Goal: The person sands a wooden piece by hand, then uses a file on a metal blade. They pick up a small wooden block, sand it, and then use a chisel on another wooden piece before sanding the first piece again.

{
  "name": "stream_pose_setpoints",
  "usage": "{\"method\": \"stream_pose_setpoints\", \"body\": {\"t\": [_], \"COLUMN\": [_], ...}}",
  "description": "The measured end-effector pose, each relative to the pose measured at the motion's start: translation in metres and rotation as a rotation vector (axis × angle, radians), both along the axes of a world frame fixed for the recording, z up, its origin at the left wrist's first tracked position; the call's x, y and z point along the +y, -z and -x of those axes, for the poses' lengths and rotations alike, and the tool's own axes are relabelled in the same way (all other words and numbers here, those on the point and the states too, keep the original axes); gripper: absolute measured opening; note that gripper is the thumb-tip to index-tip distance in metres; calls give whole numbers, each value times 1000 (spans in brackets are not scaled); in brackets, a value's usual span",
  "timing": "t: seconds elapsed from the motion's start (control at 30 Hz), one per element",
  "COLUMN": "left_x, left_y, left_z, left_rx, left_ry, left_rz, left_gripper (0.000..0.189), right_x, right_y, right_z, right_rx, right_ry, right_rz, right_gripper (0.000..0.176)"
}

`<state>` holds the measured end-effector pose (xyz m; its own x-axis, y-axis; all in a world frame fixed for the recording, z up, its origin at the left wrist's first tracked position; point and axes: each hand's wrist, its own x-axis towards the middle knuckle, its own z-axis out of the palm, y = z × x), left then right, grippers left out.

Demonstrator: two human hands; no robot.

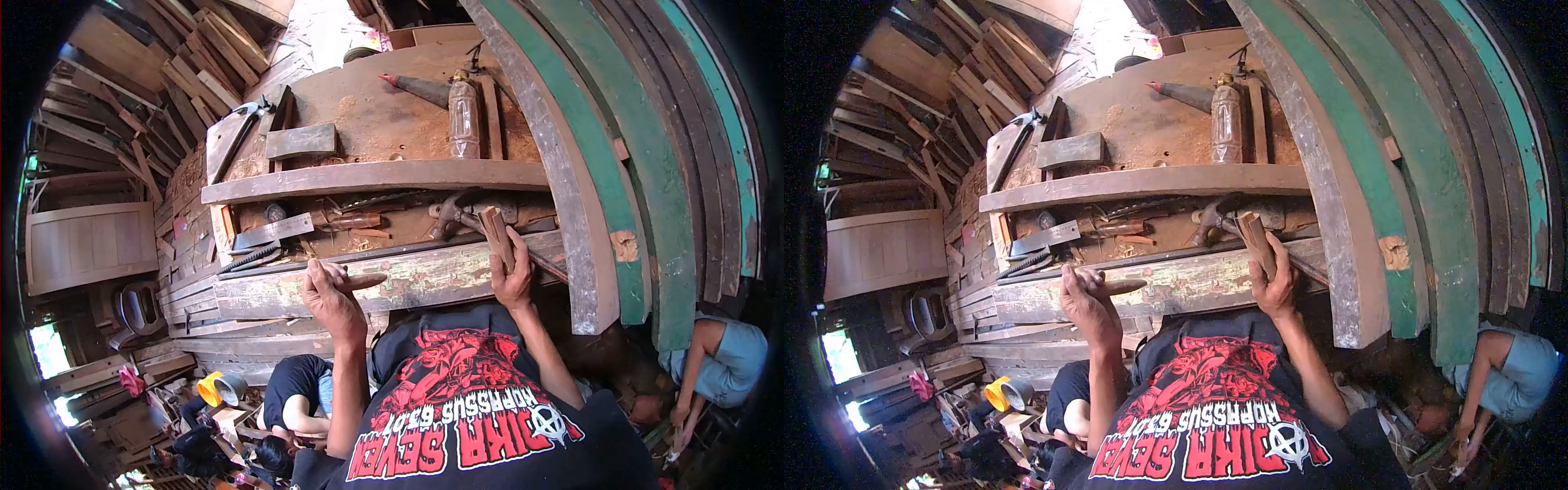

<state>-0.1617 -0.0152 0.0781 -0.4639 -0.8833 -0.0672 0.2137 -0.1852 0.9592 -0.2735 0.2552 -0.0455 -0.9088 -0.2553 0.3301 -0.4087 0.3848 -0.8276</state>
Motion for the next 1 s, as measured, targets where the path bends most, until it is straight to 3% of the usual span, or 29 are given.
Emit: {"method": "stream_pose_setpoints", "body": {"t": [0.17, 0.3, 0.47, 0.63, 0.7, 0.77, 0.8, 0.87, 0.93, 1.0], "left_x": [-3, -7, -34, -49, -50, -61, -60, -60, -60, -58], "left_y": [-18, -60, -83, -55, -25, 34, 34, 18, -18, -52], "left_z": [-12, -18, -24, -40, -46, -59, -46, -32, -36, -32], "left_rx": [25, 71, 162, 166, 71, 10, -43, -40, 53, 163], "left_ry": [-16, -53, -300, -244, -238, -142, -370, -465, -216, -173], "left_rz": [116, 151, 184, 191, 198, 317, 92, -21, 203, 212], "left_gripper": [43, 46, 47, 47, 48, 46, 45, 45, 45, 45], "right_x": [3, 3, 5, 7, 8, 7, 7, 5, 5, 5], "right_y": [-2, 3, 2, 4, 6, 4, 3, 2, 1, 2], "right_z": [-1, -1, -1, -1, -2, -1, -1, 1, -1, -1], "right_rx": [-29, -38, -77, -74, -79, -60, -53, -28, -23, -29], "right_ry": [-4, -11, -28, -34, -36, -34, -36, -24, -21, -23], "right_rz": [-56, -24, -30, -24, -26, -27, -28, -39, -48, -49], "right_gripper": [60, 61, 61, 61, 61, 61, 61, 61, 61, 61]}}
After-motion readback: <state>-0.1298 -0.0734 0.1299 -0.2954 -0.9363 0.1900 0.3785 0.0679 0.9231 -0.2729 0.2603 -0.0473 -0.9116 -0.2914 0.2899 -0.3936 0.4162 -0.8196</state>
